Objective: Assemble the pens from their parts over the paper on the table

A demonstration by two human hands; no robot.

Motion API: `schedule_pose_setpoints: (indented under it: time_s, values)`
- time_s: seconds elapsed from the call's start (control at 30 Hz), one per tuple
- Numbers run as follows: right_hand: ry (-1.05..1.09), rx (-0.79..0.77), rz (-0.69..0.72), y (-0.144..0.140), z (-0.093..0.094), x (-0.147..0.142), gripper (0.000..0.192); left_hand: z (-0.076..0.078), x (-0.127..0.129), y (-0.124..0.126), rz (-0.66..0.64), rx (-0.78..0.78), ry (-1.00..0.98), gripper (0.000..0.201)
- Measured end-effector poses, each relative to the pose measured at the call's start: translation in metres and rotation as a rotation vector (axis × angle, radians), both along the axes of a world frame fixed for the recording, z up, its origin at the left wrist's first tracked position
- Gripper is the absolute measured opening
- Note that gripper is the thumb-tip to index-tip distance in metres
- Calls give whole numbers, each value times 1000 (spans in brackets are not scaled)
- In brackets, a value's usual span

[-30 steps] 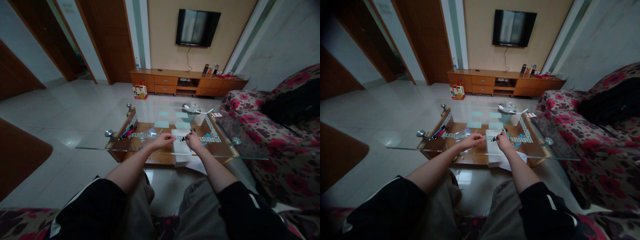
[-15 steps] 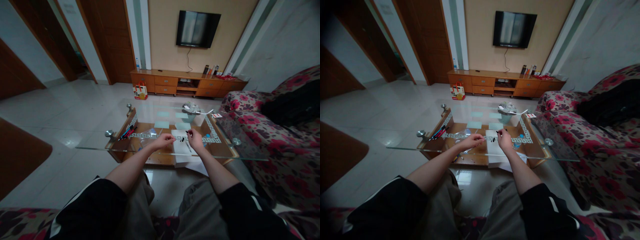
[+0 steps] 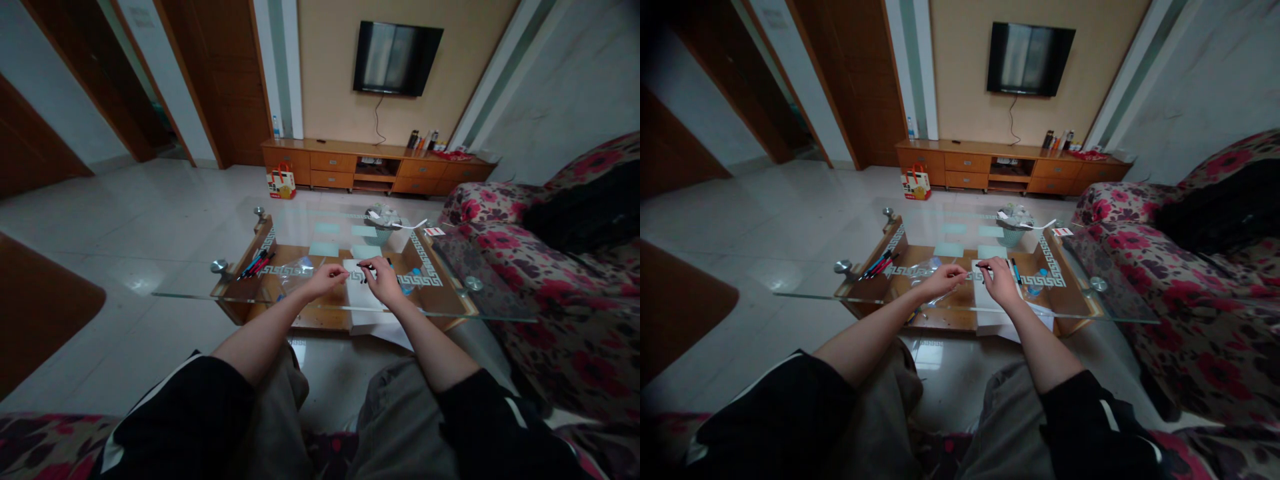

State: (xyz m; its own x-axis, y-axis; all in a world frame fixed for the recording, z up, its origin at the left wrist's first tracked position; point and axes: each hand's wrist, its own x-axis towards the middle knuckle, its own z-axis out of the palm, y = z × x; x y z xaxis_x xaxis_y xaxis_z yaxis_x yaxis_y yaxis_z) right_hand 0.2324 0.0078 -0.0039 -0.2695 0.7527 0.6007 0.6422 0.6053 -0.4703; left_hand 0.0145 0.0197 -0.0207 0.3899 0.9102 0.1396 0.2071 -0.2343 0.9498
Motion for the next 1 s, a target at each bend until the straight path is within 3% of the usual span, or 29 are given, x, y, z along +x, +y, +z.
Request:
schedule_pose_setpoints:
  time_s: [1.0]
  values:
    - [61,-74,97,-2,-3,-2,22,-7,-3,5,20,30,-2,35]
